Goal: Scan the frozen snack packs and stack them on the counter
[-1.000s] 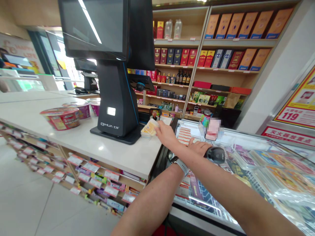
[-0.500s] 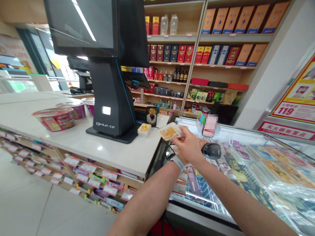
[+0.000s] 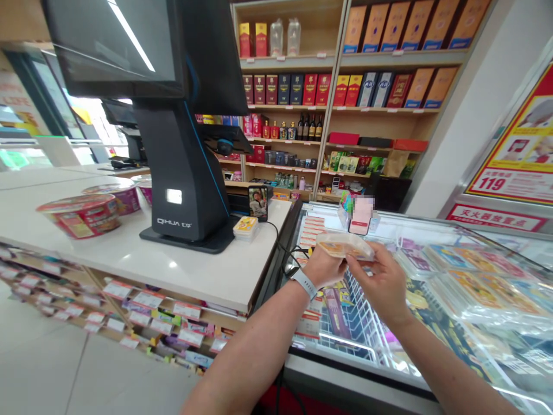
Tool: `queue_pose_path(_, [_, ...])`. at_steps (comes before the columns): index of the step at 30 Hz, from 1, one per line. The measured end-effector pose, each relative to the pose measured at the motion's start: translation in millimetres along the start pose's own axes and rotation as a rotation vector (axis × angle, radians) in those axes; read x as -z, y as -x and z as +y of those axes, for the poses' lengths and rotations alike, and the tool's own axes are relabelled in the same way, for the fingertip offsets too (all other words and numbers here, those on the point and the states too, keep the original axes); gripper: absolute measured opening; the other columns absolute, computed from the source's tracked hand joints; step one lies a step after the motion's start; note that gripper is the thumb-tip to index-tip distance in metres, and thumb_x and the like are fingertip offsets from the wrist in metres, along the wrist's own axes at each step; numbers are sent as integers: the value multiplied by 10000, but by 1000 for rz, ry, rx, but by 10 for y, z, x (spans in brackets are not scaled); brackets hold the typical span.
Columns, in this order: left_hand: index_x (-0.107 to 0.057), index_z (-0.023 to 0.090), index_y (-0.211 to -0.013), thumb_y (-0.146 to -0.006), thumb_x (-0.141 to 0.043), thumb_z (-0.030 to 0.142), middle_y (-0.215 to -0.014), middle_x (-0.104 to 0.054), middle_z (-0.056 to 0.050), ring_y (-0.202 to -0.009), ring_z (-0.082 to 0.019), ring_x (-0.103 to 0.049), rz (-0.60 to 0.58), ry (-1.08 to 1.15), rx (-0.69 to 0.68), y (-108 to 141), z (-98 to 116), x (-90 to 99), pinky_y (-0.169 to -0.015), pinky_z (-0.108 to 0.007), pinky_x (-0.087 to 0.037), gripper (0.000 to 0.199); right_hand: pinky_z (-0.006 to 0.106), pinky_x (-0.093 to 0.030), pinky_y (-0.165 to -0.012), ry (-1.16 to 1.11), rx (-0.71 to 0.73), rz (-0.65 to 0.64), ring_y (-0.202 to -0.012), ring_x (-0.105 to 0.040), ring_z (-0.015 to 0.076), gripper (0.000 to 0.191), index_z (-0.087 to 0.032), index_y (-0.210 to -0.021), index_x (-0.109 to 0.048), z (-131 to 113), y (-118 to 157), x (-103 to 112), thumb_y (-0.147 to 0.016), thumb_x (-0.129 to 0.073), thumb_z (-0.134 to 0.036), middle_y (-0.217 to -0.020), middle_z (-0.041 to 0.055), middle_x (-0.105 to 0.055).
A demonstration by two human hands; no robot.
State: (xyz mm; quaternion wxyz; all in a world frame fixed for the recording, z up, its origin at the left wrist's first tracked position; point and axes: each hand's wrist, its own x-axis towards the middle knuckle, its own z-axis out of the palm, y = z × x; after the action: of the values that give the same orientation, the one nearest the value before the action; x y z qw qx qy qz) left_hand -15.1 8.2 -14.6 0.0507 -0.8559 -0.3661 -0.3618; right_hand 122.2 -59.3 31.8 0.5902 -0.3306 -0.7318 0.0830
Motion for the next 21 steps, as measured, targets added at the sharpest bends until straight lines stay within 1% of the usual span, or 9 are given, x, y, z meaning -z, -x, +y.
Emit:
queue_pose_path(2, [-620, 196, -1162, -827, -539, 143, -1264, -657, -104, -1226, -261, -578, 5, -30, 28, -13, 58, 81, -1074, -450, -441, 350, 295, -571, -637, 41, 13, 44, -685, -657, 169, 236, -231, -1040, -663, 60, -14, 91, -828, -702, -327, -886, 17, -697])
queue_pose_path(5, [-580, 173, -1215, -796, -550, 125, -1286, -644, -114, -1269, -271, -538, 11, -75, 81, -7, 140, 191, -1171, -518, -301, 423, 296, -562, -628, 89, -15, 124, -662, -654, 166, 237, -229, -1021, -669, 175, -46, 218, -816, -718, -336, -851, 10, -692])
queue_pose_path(8, [-533, 183, -1272, -787, -542, 106, -1312, -634, -90, -1250, -243, -544, 12, -53, 97, -2, 188, 253, -1212, -517, -208, 492, 289, -555, -601, 88, -68, 207, -644, -652, 160, 260, -226, -1009, -674, 292, -76, 329, -789, -743, -347, -853, 10, -700])
queue_pose_path(11, [-492, 228, -1319, -778, -536, 85, -1347, -618, -47, -1260, -216, -534, 12, -6, 97, -7, 196, 267, -1223, -499, -175, 561, 291, -562, -607, 45, -141, 290, -655, -663, 165, 285, -216, -989, -681, 407, -101, 426, -759, -770, -358, -848, 16, -712])
queue_pose_path(14, [-489, 239, -1321, -778, -543, 88, -1355, -613, -36, -1271, -210, -524, 11, 14, 92, -10, 178, 252, -1227, -489, -158, 566, 301, -573, -641, -18, -199, 355, -693, -677, 172, 287, -209, -959, -682, 513, -128, 502, -749, -778, -380, -843, 18, -712])
queue_pose_path(18, [-501, 229, -1313, -776, -554, 96, -1339, -619, -38, -1262, -216, -531, 13, 17, 89, -10, 153, 218, -1227, -486, -148, 556, 296, -571, -633, -14, -182, 400, -668, -654, 156, 260, -206, -903, -660, 577, -149, 541, -767, -758, -405, -809, 3, -682])
queue_pose_path(21, [-499, 229, -1320, -778, -534, 83, -1339, -622, -42, -1269, -215, -530, 14, 24, 85, -12, 149, 208, -1228, -494, -135, 562, 284, -557, -610, -17, -162, 395, -659, -639, 148, 265, -208, -927, -637, 553, -139, 524, -793, -735, -414, -810, -1, -671])
